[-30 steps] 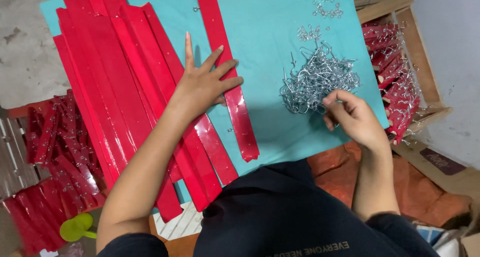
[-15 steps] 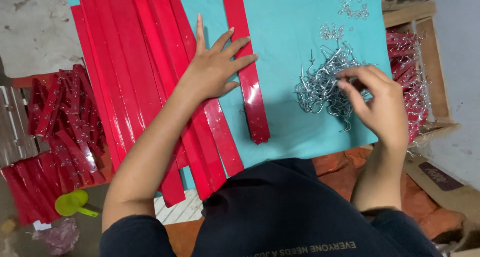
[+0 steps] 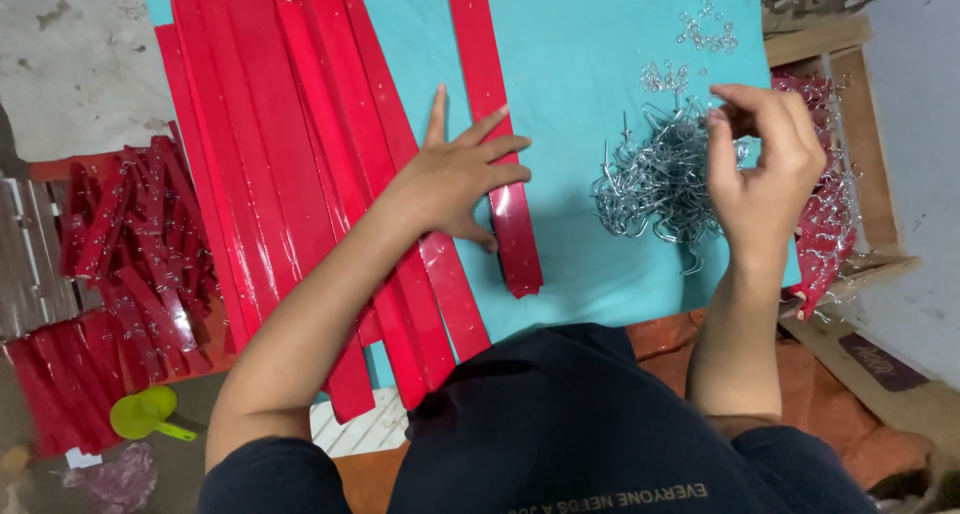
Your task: Attaching metal hooks to red plastic strips and placing them in a crate
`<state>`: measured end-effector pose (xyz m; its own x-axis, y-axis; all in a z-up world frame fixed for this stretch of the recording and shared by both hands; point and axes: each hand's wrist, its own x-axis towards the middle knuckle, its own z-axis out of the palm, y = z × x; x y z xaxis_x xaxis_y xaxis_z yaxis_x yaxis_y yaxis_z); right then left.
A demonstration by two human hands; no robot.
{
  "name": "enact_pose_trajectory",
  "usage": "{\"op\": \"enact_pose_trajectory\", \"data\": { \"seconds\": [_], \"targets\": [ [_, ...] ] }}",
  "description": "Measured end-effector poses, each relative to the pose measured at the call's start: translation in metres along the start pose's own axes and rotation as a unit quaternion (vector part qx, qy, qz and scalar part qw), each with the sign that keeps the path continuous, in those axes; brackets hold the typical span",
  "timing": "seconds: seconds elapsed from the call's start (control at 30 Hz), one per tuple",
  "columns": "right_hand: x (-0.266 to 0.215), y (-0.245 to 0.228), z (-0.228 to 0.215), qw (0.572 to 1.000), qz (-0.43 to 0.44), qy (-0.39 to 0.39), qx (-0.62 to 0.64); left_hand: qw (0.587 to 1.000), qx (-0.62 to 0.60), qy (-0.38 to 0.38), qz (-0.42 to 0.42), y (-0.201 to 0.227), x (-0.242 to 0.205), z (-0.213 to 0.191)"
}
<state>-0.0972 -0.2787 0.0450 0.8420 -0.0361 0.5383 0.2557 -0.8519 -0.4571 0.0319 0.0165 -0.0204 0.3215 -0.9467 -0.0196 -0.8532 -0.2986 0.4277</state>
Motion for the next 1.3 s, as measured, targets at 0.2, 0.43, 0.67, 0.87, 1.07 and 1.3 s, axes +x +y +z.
{"op": "enact_pose_trajectory", "data": {
  "seconds": [0.2, 0.43, 0.67, 0.87, 1.07, 1.3],
  "targets": [
    [-0.001, 0.006, 0.003, 0.994, 0.026, 0.055, 0.09, 0.996, 0.07, 0.0, 0.054, 0.001, 0.008, 0.029],
    [-0.003, 0.018, 0.024, 0.957, 0.152, 0.069, 0.236, 0.976, 0.061, 0.124, 0.166, 0.025, 0.006, -0.003],
    [0.003, 0.019, 0.03, 0.92, 0.229, 0.068, 0.311, 0.928, -0.246, 0.189, 0.207, 0.072, -0.019, -0.093],
    [0.012, 0.005, 0.04, 0.888, 0.234, 0.026, 0.395, 0.79, -0.405, 0.426, 0.173, 0.075, -0.039, -0.15],
    [0.003, -0.003, 0.053, 0.891, 0.191, -0.065, 0.406, 0.526, -0.712, 0.456, 0.093, 0.019, -0.022, -0.157],
    [-0.021, -0.029, 0.062, 0.866, 0.207, -0.133, 0.435, 0.45, -0.784, 0.428, -0.01, -0.075, 0.024, -0.084]
  ]
}}
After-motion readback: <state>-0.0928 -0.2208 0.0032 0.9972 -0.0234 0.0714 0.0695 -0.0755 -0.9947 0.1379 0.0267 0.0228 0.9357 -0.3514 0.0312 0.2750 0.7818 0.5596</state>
